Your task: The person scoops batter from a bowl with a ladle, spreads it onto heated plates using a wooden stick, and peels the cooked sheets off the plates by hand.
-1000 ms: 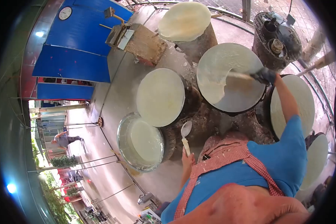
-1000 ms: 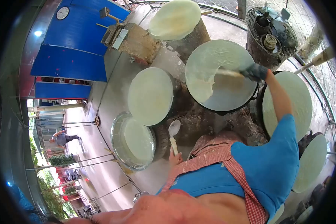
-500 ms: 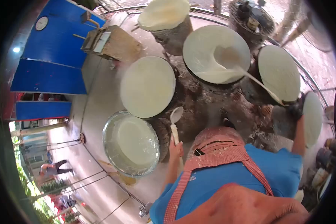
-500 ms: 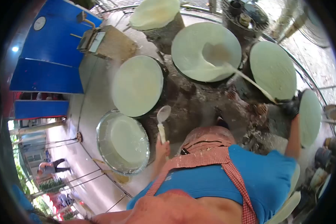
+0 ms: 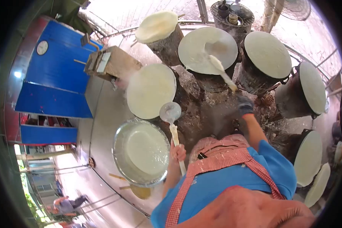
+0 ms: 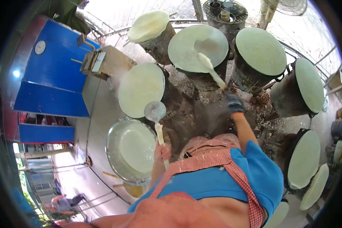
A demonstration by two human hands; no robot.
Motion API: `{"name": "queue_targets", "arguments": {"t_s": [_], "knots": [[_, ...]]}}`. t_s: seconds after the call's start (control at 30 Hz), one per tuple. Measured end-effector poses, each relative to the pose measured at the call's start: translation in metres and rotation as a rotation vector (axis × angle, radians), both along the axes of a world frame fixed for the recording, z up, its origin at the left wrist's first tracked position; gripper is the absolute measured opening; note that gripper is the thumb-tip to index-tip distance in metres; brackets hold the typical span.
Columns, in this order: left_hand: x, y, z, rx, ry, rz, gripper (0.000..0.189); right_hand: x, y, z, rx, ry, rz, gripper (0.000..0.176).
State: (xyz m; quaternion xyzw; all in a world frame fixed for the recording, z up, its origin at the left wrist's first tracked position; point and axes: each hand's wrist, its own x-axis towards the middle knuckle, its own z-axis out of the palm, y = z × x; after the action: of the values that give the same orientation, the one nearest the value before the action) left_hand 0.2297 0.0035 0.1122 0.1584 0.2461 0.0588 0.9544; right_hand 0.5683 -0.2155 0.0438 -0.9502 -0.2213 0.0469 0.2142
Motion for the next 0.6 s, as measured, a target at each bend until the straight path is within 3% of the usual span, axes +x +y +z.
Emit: {"name": "queue_targets", "arguments": {"t_s": [0.03, 0.07, 0.1, 0.13, 0.17, 0.23, 0.27, 0.33, 0.4, 0.43, 0.5, 0.57, 0.6], "knots": [[-0.004, -0.003, 0.01, 0.051, -0.033, -0.004, 0.033, -0.004, -0.007, 0.007, 0.165, 0.008, -0.092, 0.028], [-0.005, 0.0, 0.009, 0.049, -0.049, -0.014, 0.033, -0.002, -0.015, 0.013, 0.319, 0.006, -0.172, 0.029], [-0.007, 0.0, 0.008, -0.121, -0.23, -0.115, 0.014, 0.01, 0.001, 0.003, 0.284, 0.083, -0.185, 0.029], [-0.012, -0.003, 0.006, -0.294, -0.406, -0.208, 0.005, 0.019, 0.026, -0.043, 0.339, -0.039, -0.143, 0.029], [-0.005, -0.009, 0.022, -0.35, -0.367, -0.171, 0.023, 0.028, 0.05, -0.075, 0.402, -0.165, -0.092, 0.029], [0.006, -0.016, 0.024, -0.384, -0.379, -0.085, 0.023, 0.016, 0.092, -0.044, 0.369, 0.182, -0.13, 0.028], [0.005, -0.017, 0.028, -0.394, -0.411, -0.079, 0.024, 0.021, 0.084, -0.044, 0.369, 0.185, -0.108, 0.028], [0.003, -0.018, 0.021, -0.325, -0.436, -0.093, 0.027, 0.026, 0.058, -0.059, 0.182, -0.318, 0.102, 0.02], [0.003, -0.015, 0.024, -0.169, -0.419, -0.15, 0.033, 0.048, 0.021, -0.033, 0.059, -0.068, 0.021, 0.023], [-0.003, -0.015, 0.017, -0.153, -0.338, -0.082, 0.034, 0.08, 0.005, -0.062, 0.14, 0.224, -0.108, 0.023], [0.001, -0.013, 0.011, -0.149, -0.264, -0.023, 0.035, 0.107, 0.008, -0.067, 0.212, 0.507, -0.248, 0.024], [0.009, -0.018, 0.012, -0.373, -0.462, -0.253, 0.03, 0.078, 0.048, -0.014, 0.258, -0.186, -0.122, 0.025], [0.013, -0.021, 0.008, -0.38, -0.463, -0.259, 0.03, 0.067, 0.055, -0.009, 0.252, -0.189, -0.129, 0.025]]}}
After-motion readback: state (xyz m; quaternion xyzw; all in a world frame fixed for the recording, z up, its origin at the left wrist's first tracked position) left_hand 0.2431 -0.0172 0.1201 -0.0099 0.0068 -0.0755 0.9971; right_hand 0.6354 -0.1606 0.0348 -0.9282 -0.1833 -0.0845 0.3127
